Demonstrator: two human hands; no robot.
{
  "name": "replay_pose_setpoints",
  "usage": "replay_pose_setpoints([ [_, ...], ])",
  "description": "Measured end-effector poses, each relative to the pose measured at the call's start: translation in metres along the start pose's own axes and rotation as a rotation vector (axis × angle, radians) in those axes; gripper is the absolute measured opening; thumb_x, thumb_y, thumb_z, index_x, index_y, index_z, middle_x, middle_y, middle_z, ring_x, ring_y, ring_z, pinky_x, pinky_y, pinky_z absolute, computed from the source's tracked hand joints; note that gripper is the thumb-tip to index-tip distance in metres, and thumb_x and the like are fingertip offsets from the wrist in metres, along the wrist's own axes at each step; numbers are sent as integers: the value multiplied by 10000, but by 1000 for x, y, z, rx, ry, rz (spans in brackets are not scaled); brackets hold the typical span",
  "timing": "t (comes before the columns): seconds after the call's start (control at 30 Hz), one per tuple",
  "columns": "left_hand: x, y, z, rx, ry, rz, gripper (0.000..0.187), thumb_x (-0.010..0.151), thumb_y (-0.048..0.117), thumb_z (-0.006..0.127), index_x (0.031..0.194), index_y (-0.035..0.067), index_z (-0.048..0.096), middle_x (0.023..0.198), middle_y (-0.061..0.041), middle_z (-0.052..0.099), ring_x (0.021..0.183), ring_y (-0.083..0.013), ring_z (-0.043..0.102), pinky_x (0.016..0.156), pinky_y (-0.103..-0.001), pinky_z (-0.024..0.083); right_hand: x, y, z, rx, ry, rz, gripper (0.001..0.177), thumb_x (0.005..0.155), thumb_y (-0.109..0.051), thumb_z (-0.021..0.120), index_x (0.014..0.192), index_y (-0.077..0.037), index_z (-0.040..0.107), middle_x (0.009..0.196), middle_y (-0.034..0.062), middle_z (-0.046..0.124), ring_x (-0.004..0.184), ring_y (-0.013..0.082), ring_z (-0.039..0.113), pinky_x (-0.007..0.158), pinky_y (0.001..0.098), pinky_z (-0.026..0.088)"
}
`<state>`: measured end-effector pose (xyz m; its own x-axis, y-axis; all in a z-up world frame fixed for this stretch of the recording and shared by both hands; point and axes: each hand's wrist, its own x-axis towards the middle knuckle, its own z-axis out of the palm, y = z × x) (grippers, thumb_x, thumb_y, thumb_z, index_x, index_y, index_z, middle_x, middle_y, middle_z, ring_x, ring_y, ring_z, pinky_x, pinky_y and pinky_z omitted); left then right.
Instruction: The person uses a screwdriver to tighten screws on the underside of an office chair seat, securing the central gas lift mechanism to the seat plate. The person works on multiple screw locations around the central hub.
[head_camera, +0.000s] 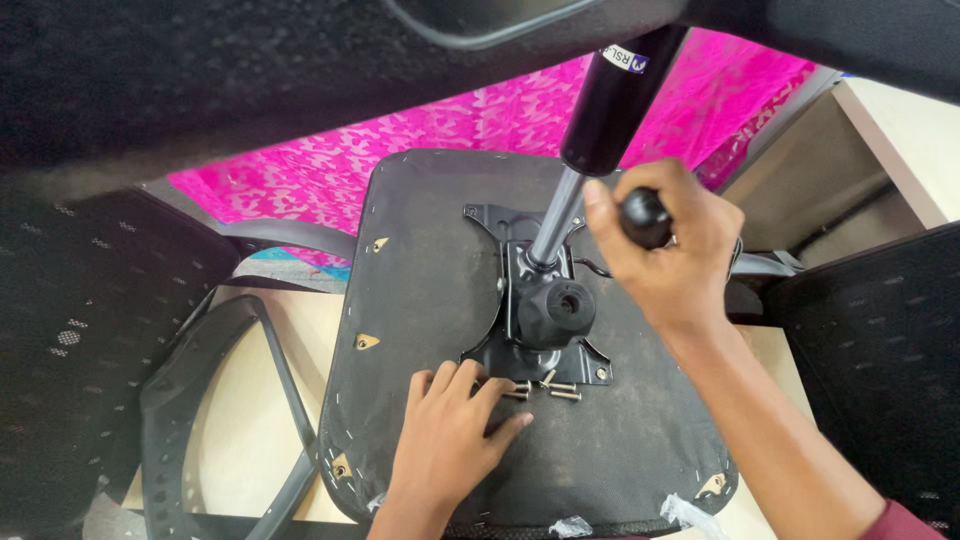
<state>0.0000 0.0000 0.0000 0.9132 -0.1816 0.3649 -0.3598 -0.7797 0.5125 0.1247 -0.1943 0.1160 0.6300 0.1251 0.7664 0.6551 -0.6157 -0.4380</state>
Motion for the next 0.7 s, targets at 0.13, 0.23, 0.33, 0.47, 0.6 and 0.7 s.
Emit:
replay_pose_setpoints([
  [0.13,1,0,11,47,17,-1,331,781,360,806,1016,135,742,916,-27,620,914,-234,576,817,-432,405,-1,-21,12,88,-248,2,200,943,-146,786,860,-57,627,678,63,608,593,194,614,575,349,464],
  [0.23,2,-3,12,68,18,6,277,797,336,788,986,140,737,901,-16,626,905,-231,583,809,-430,405,0,-31,19,38,-373,-30,203,893,-183,799,864,-62,638,646,86,598,576,253,612,555,376,447],
  [0.33,-2,-5,7,92,10,-13,220,823,318,768,960,150,733,886,6,644,890,-220,592,803,-426,406,-2,-38,23,34,-472,37,196,859,-211,788,876,-71,652,621,104,600,563,298,606,538,390,447],
  [0.47,-11,-9,-1,92,73,-10,252,792,340,759,938,138,725,917,7,667,875,-222,593,787,-424,405,-6,-41,25,22,-535,86,199,853,-242,768,880,-81,654,628,121,607,596,336,618,549,407,460],
  [0.6,-15,-14,-6,115,27,-43,187,824,322,746,905,155,718,894,25,669,863,-209,594,798,-417,409,-5,-40,28,-27,-581,138,227,845,-293,760,888,-92,664,632,126,622,608,354,626,557,433,461],
  [0.7,-14,-16,-7,127,-28,-28,158,852,306,732,879,152,704,859,8,656,866,-209,598,805,-421,412,-4,-40,29,-39,-610,168,240,845,-314,753,895,-98,664,605,120,616,593,350,613,570,433,460],
])
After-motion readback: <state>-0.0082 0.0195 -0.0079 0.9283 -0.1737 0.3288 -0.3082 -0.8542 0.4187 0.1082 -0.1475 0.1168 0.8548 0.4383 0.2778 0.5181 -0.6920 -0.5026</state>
